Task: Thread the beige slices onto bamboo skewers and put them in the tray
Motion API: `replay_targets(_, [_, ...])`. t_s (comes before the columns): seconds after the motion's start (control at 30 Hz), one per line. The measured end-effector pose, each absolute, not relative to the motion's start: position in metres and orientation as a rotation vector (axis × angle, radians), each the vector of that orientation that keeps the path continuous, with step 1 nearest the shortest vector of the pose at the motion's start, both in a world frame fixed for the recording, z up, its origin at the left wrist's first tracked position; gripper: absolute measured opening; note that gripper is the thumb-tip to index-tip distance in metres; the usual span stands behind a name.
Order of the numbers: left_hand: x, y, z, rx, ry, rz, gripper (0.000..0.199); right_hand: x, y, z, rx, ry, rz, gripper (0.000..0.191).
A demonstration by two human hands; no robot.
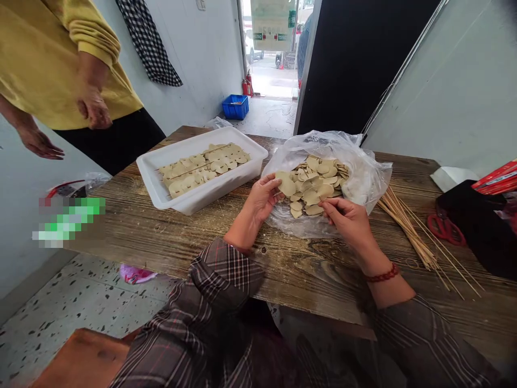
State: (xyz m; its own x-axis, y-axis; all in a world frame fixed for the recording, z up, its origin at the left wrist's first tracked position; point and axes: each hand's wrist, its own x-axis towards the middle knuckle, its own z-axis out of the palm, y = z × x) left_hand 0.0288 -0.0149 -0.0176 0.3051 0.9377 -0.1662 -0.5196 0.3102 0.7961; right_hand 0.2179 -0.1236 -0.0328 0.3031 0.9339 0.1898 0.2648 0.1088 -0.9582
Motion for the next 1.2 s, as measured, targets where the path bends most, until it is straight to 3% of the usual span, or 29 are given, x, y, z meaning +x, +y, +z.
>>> replay_targets(0.43, [0.026,-0.006,-0.027,1.132,0.897,1.374,0.016,0.206,-0.126,-0.033,-1.419,-1.284,0.854,0.034])
replay_targets(0.77, [0.022,-0.007,-0.019,0.688,0.778,1.300,0.025,0.196,-0.132,-0.044,-1.419,-1.301,0.982,0.032])
replay_targets(1.2, [0.022,-0.010,-0.013,0.622,0.787,1.277,0.021,0.192,-0.134,-0.044,-1.467,-1.328,0.971,0.033])
